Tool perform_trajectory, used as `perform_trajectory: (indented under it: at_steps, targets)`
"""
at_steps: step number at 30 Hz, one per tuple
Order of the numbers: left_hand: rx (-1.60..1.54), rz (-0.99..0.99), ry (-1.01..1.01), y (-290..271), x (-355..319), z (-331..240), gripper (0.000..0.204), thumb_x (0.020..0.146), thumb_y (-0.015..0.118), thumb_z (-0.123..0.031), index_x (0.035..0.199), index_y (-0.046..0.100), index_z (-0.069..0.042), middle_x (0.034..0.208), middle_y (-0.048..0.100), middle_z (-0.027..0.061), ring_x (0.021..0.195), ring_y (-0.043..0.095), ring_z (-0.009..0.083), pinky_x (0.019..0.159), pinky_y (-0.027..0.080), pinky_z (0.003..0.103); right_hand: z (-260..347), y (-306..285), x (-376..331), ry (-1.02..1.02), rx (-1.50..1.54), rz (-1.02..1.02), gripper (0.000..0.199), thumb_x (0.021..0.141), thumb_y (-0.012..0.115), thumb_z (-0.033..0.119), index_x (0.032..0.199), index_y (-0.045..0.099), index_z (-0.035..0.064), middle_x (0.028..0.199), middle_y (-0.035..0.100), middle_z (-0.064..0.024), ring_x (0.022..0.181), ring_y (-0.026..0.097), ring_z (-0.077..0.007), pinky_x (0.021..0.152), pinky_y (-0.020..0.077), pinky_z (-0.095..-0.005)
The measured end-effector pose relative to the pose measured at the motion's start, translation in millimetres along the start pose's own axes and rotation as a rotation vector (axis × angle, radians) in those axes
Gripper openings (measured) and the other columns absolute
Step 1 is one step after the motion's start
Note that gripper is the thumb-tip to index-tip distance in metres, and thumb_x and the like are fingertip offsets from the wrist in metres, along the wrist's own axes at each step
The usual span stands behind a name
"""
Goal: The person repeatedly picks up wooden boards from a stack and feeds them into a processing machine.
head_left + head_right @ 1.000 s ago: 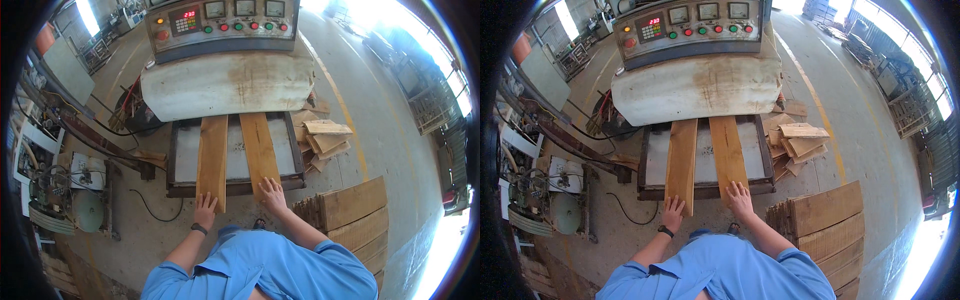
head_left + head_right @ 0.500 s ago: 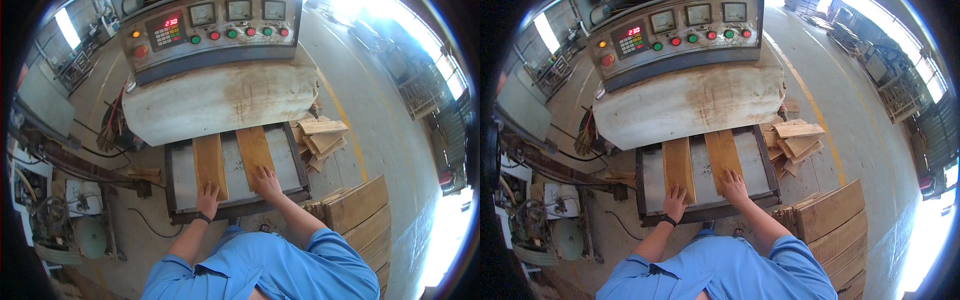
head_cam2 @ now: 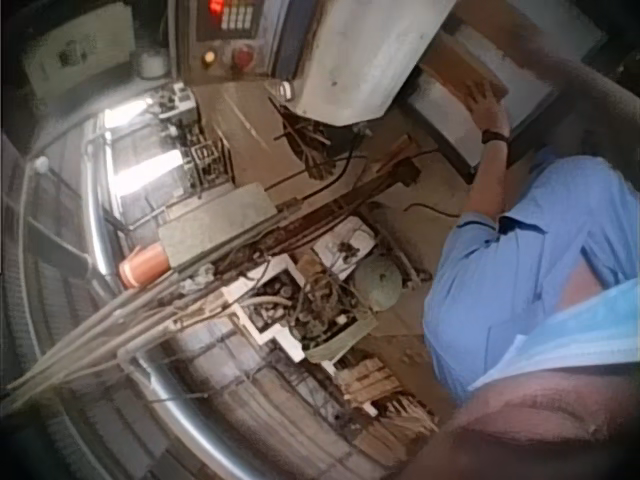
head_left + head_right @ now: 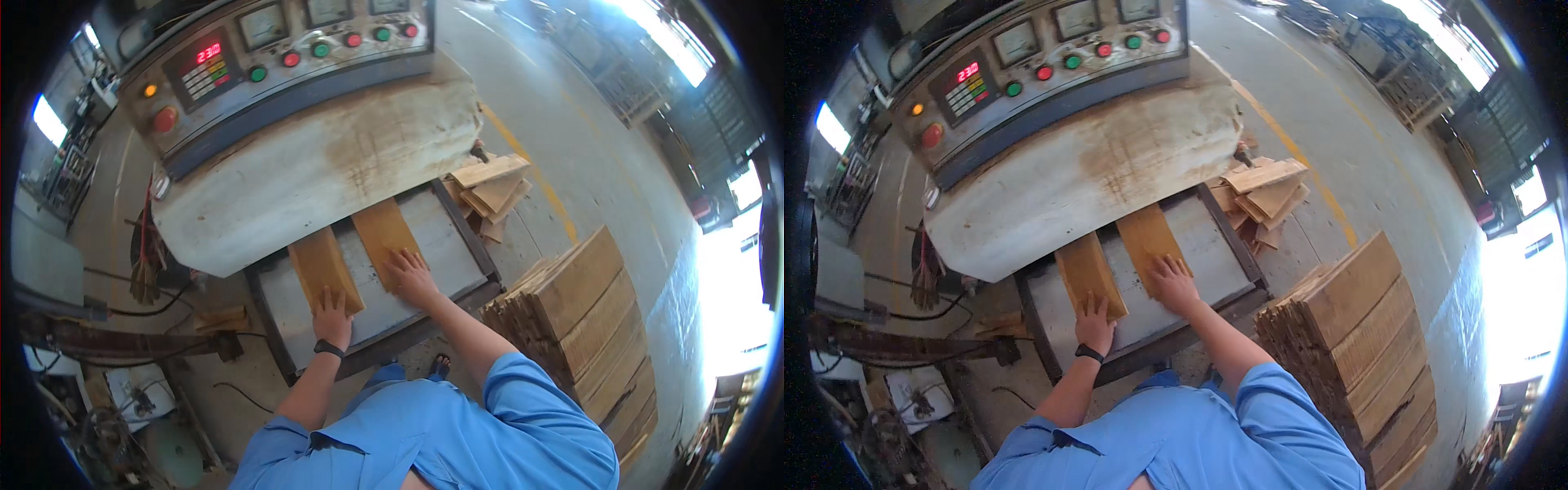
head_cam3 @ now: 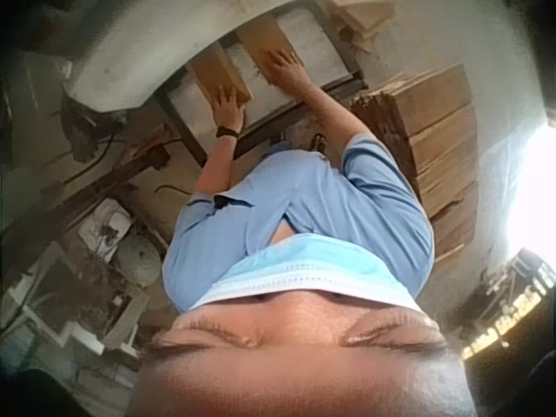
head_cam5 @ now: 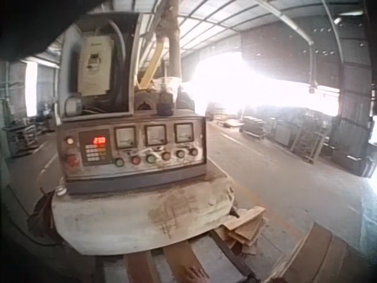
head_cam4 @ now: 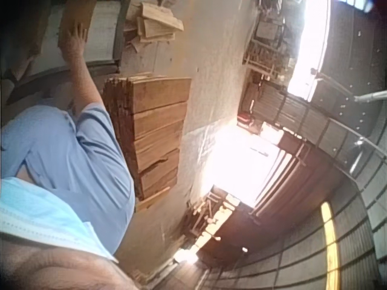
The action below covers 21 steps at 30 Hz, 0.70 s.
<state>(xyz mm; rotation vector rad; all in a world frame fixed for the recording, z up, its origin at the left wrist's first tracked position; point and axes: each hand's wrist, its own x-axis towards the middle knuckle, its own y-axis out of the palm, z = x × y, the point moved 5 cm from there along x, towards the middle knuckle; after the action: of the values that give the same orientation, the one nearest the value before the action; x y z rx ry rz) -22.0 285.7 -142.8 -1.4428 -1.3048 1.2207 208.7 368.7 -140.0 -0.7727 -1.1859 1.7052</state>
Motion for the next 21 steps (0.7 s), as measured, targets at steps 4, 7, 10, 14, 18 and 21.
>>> perform_trajectory:
  at_steps: [4, 7, 10, 14, 18, 21]
  targets:
    - [0.021, 0.003, -0.01, 4, 10, 12, 0.072, 0.088, 0.08, -0.028, 0.153, 0.051, -0.017, 0.166, 0.033, 0.0165, 0.149, 0.033, 0.0461, 0.122, 0.034, 0.053, 8, -9, -38, 0.029, 0.13, -0.153, 0.048, 0.088, 0.072, 0.018, 0.135, 0.063, 0.0144, 0.15, 0.054, -0.0099, 0.143, 0.045, -0.0324, 0.12, 0.035, -0.0473]
    - [-0.01, -0.014, 0.04, -1, 14, -3, 0.068, 0.087, 0.08, -0.025, 0.148, 0.055, -0.012, 0.165, 0.033, 0.0192, 0.148, 0.032, 0.0475, 0.124, 0.032, 0.052, -22, -9, -100, 0.139, 0.364, -0.333, 0.038, 0.088, 0.071, 0.014, 0.126, 0.068, 0.0118, 0.135, 0.064, -0.0085, 0.128, 0.057, -0.0317, 0.111, 0.0428, -0.047]
    - [-0.074, 0.018, 0.176, -1, 9, -36, 0.063, 0.086, 0.08, -0.022, 0.143, 0.059, -0.006, 0.161, 0.038, 0.021, 0.146, 0.035, 0.0463, 0.123, 0.032, 0.053, -47, -14, -192, 0.297, 0.363, -0.545, 0.026, 0.089, 0.069, 0.009, 0.115, 0.071, 0.0094, 0.119, 0.07, -0.0094, 0.111, 0.066, -0.0334, 0.097, 0.0521, -0.0445]
    - [-0.171, 0.073, 0.422, 25, -27, -100, 0.058, 0.086, 0.079, -0.019, 0.14, 0.06, -0.004, 0.155, 0.046, 0.0211, 0.144, 0.041, 0.0412, 0.12, 0.037, 0.048, -64, 6, -341, 0.667, 0.501, -0.565, 0.021, 0.093, 0.067, 0.012, 0.112, 0.074, 0.0079, 0.112, 0.071, -0.0136, 0.101, 0.068, -0.0379, 0.089, 0.0562, -0.0432]
    - [-0.335, 0.319, 0.704, 40, -91, -221, 0.055, 0.087, 0.076, -0.015, 0.138, 0.061, -0.003, 0.144, 0.058, 0.0194, 0.134, 0.053, 0.0372, 0.115, 0.043, 0.045, -66, 63, -515, 1.108, 0.624, -0.511, 0.026, 0.095, 0.065, 0.019, 0.117, 0.074, 0.007, 0.114, 0.073, -0.0149, 0.104, 0.07, -0.0346, 0.092, 0.0561, -0.0411]
    - [-0.406, 0.45, 0.946, 53, -165, -315, 0.053, 0.087, 0.076, -0.015, 0.137, 0.062, -0.003, 0.137, 0.062, 0.0189, 0.126, 0.058, 0.0378, 0.11, 0.047, 0.044, -38, 97, -648, 1.348, 0.78, -0.663, 0.032, 0.094, 0.066, 0.023, 0.12, 0.073, 0.0064, 0.118, 0.075, -0.0159, 0.11, 0.071, -0.0315, 0.095, 0.0552, -0.041]
